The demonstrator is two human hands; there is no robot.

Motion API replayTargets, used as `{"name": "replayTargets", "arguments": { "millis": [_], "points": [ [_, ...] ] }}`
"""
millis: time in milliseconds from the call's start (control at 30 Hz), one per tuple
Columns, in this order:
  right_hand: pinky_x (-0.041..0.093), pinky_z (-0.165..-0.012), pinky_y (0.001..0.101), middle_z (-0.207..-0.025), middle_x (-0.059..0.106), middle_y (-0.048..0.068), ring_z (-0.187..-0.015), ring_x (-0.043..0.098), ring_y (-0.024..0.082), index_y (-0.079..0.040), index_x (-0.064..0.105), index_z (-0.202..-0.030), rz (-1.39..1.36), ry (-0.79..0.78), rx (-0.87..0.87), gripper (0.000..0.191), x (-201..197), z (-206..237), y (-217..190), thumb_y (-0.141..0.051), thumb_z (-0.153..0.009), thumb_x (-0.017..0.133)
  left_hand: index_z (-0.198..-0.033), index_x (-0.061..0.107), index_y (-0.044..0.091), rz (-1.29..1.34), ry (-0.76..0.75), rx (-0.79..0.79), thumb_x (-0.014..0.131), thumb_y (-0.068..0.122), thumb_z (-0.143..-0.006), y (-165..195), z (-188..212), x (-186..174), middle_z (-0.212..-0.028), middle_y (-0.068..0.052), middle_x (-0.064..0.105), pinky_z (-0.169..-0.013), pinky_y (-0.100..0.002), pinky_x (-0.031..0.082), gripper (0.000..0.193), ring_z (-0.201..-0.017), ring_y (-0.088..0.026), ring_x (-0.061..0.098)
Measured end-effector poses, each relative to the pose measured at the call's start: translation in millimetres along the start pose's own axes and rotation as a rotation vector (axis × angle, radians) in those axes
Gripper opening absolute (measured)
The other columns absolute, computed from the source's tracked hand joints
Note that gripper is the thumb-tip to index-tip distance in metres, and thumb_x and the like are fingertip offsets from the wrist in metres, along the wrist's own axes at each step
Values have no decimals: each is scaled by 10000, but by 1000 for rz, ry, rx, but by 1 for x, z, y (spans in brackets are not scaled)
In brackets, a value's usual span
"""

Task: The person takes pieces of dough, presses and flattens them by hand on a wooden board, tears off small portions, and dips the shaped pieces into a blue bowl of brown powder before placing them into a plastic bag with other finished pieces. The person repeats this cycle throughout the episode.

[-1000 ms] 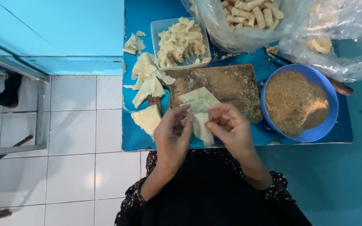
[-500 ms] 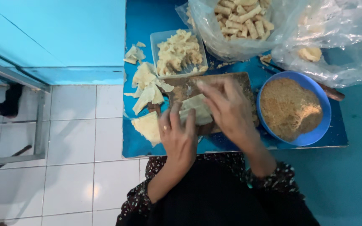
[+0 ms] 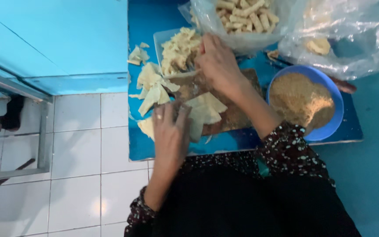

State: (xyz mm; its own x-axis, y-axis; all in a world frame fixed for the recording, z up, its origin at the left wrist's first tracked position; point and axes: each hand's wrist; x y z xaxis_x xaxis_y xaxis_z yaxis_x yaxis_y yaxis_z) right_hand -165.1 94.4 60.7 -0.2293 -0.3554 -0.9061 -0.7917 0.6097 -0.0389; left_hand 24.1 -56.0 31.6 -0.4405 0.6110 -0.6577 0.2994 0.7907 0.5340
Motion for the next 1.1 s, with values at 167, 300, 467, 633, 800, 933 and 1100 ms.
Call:
{"name": "replayTargets", "arguments": {
  "millis": [167, 300, 467, 633, 800, 933, 1100],
  "points": [
    [504, -872, 448, -1119, 486, 157, -1085, 569, 353, -31, 656, -919, -133, -2, 36, 131, -17, 23, -10, -18, -822, 743, -996, 669, 42, -103, -65, 60, 689, 100, -867, 7, 8, 0, -1171, -133, 588, -1040, -521, 365, 143, -1124, -351, 531],
    [548, -937, 382, -1200, 518, 128, -1077, 629, 286, -55, 618, -1113, -425, -87, 135, 309, -43, 79, -20, 5, -843, 755, -972, 648, 34, -26, -56, 54, 693, 89, -877, 17, 19, 6, -1106, -134, 605, -980, -488, 394, 118, -1079, -362, 557],
    [566, -1036, 344, -1308, 657, 101, -1237, 662, 199, -103, 560, -1309, -1393, 57, 549, 383, -35, 159, -43, 9, -962, 676, -1025, 652, 6, 268, 38, -191, 710, 35, -925, 29, 36, 18, -1056, -134, 688, -884, -391, 517, 120, -1007, -309, 665],
    [552, -957, 314, -1323, 640, 111, -1150, 642, 157, -105, 422, -1428, -1698, 184, 538, 654, -9, 194, -63, 66, -879, 734, -1062, 571, -2, 994, 124, -378, 626, -24, -1014, 57, 44, 47, -1255, -179, 735, -938, -273, 548, 76, -1087, -149, 687],
    [596, -845, 325, -1050, 709, 112, -956, 720, 172, -99, 426, -1349, -1559, 322, 642, 546, -4, 197, -50, 66, -918, 717, -990, 513, 15, 1331, 68, -440, 619, -71, -959, 59, 43, 59, -1238, -200, 719, -951, -301, 580, 141, -1082, -161, 701],
    [589, -854, 320, -1009, 677, 74, -970, 698, 151, -89, 441, -1378, -1390, 191, 624, 570, -15, 204, -44, 70, -913, 730, -973, 516, 16, 1319, 25, -460, 628, -88, -949, 45, 47, 68, -1184, -204, 740, -941, -290, 561, 155, -1033, -155, 690],
    [575, -913, 358, -1254, 594, 147, -1141, 647, 217, -67, 380, -1476, -990, 180, 399, 785, -32, 205, -53, 56, -812, 781, -926, 532, 26, 1398, 18, -572, 668, -88, -922, 36, 50, 85, -1040, -124, 710, -888, -311, 581, 178, -949, -158, 697]
  ]
}}
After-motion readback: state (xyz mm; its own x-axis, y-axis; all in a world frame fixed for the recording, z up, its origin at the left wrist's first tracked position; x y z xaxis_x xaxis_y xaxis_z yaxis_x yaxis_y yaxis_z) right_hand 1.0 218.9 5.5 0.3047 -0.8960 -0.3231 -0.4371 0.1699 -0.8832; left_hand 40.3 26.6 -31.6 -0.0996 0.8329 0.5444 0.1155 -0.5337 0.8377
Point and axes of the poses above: each hand's wrist, its own z-axis away from the middle knuckle, its own x-axis out of the palm, y = z × x
